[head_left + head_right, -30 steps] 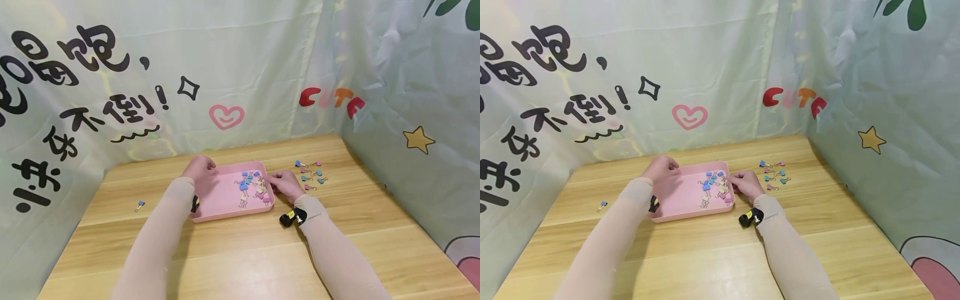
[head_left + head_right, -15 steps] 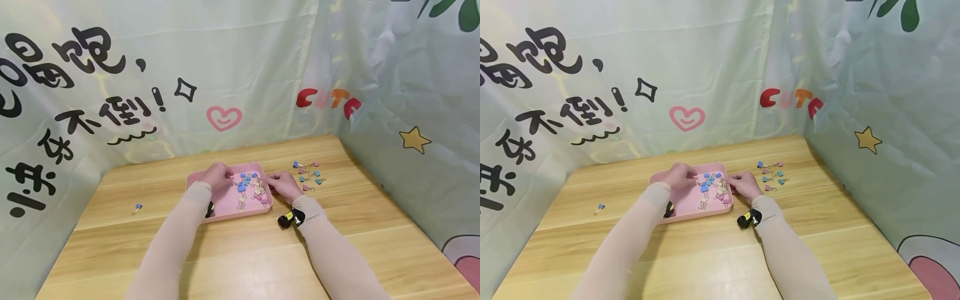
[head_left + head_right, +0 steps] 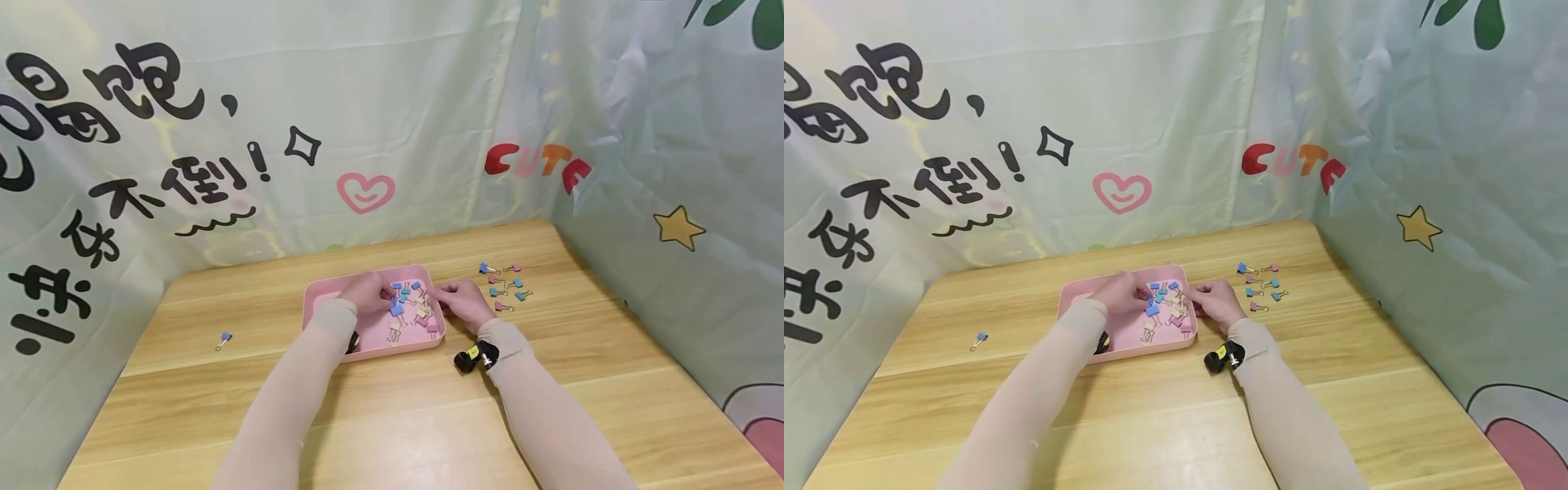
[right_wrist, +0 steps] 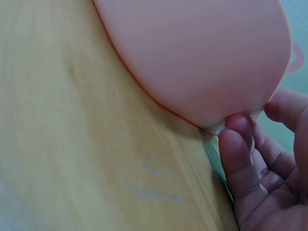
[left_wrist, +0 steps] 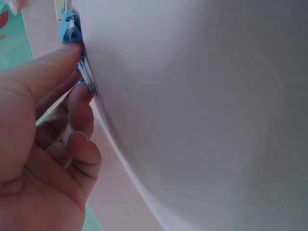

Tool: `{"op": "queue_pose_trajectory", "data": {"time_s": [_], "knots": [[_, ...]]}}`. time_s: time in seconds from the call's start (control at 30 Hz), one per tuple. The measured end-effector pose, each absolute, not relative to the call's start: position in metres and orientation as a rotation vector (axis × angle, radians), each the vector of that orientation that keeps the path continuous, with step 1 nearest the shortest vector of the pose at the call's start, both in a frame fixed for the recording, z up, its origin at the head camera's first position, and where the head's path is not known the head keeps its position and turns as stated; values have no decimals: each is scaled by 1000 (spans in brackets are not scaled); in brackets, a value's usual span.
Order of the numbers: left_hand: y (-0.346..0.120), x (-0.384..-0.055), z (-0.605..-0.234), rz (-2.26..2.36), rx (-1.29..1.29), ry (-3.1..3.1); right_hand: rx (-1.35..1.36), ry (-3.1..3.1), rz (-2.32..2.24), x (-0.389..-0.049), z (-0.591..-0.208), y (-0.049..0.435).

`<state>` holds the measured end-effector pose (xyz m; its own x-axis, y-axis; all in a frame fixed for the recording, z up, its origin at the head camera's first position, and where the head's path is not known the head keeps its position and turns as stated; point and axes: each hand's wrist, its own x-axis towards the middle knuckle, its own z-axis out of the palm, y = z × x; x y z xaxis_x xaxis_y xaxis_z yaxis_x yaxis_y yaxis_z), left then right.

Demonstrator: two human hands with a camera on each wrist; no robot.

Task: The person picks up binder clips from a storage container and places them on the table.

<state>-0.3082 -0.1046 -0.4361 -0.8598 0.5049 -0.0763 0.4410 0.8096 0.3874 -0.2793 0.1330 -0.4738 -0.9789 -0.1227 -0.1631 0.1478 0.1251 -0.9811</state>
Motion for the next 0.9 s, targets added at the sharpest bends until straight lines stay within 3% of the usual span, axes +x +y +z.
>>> {"op": "queue_pose_trajectory", "data": {"time_s": [0.53, 0.9], "knots": [[-110, -305, -422, 585, 716, 2832, 29, 2209, -1941, -279, -473, 133], [-156, -303, -391, 583, 670, 2918, 22, 2174, -1960, -281, -475, 133]]}}
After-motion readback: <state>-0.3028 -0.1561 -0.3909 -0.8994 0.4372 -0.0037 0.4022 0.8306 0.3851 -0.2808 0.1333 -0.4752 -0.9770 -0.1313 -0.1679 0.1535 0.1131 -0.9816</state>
